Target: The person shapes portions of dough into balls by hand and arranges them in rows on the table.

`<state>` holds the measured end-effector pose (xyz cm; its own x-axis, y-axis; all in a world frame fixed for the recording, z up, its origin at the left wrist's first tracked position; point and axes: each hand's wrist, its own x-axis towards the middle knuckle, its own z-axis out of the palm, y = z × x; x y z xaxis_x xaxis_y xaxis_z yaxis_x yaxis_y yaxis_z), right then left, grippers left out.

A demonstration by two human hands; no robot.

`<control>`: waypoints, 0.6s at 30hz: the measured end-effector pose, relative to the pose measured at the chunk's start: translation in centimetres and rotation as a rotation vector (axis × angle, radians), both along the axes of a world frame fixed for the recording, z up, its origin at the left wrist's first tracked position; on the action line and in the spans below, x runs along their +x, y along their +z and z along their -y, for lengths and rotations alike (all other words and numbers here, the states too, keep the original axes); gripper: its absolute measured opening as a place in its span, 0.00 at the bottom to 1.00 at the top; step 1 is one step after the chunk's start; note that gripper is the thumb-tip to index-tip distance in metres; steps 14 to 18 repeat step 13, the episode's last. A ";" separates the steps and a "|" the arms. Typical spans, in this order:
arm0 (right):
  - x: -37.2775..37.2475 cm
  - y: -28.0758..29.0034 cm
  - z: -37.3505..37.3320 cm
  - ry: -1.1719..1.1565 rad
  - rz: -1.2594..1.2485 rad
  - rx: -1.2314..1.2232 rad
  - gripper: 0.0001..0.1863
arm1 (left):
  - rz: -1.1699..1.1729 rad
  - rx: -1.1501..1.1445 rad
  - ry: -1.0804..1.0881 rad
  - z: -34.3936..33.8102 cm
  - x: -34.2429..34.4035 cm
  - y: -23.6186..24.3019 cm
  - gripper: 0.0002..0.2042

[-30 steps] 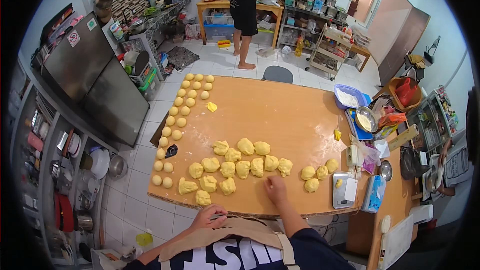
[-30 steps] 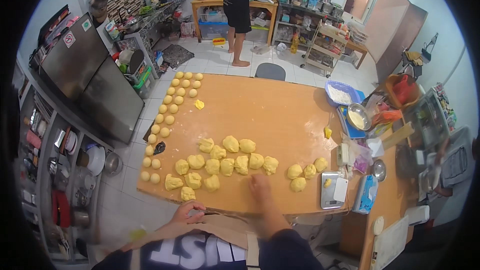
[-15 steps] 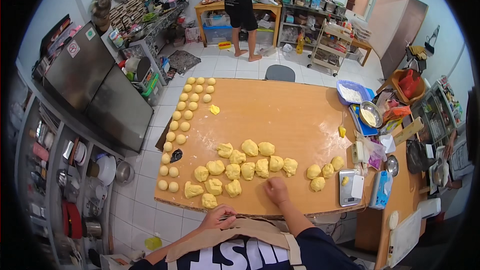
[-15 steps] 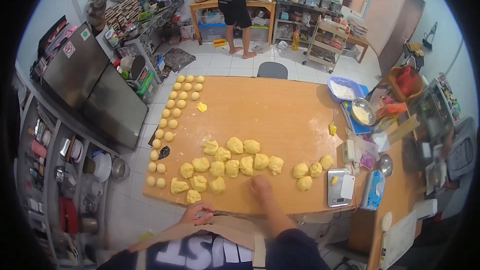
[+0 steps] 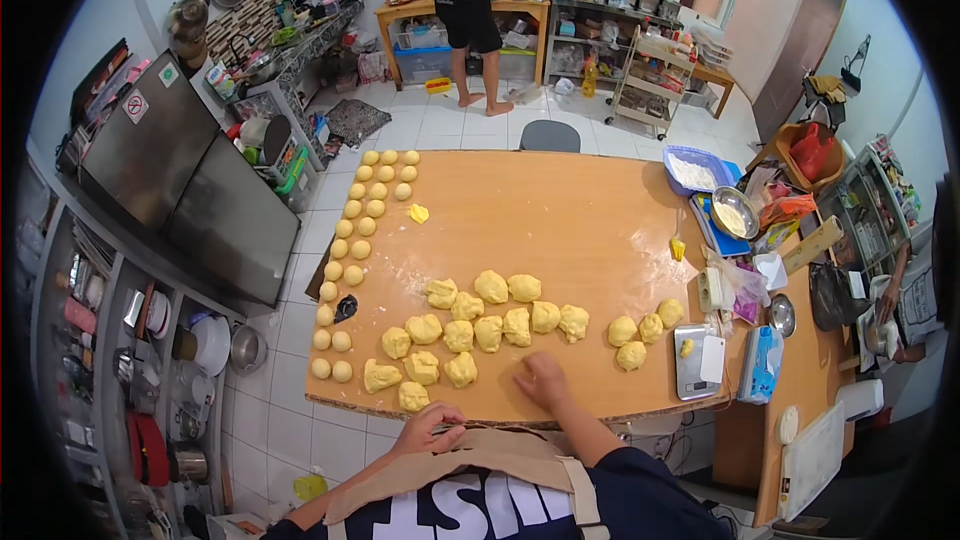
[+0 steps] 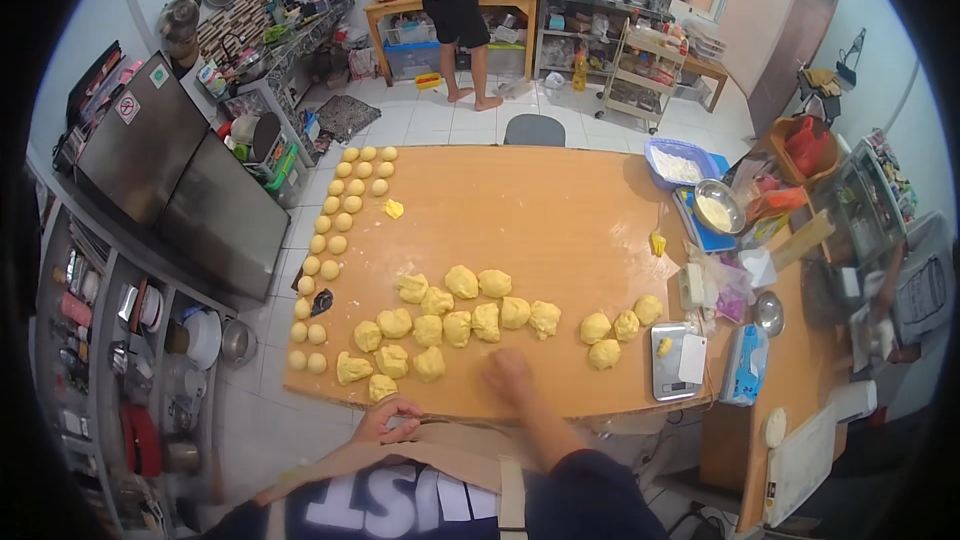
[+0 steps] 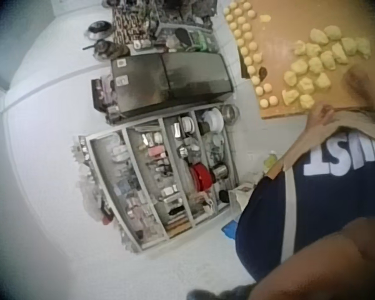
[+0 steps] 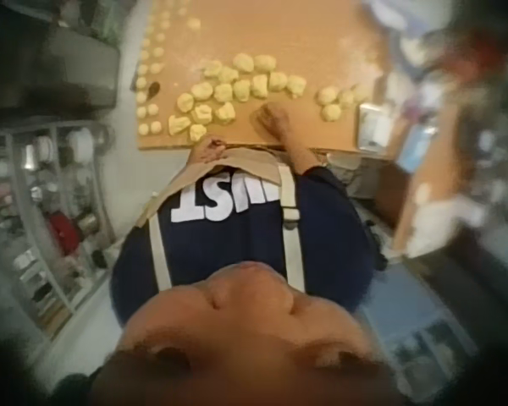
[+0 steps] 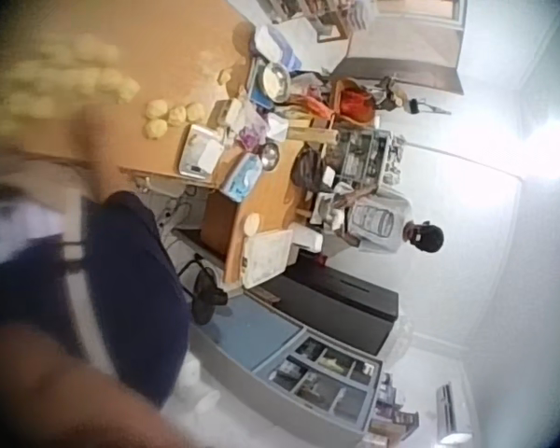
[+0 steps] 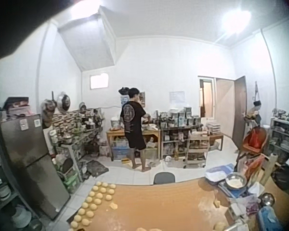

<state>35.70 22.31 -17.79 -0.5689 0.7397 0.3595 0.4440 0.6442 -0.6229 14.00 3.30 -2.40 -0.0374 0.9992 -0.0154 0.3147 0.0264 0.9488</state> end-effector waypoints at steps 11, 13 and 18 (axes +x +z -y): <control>1.7 0.5 -1.3 -0.039 0.045 -0.009 0.11 | 0.033 -0.018 0.028 0.6 0.2 -0.4 0.10; -0.2 -0.7 -0.4 0.025 0.040 -0.050 0.10 | -0.016 -0.023 -0.022 0.2 0.2 0.2 0.11; -0.2 -0.7 -0.4 0.025 0.040 -0.050 0.10 | -0.016 -0.023 -0.022 0.2 0.2 0.2 0.11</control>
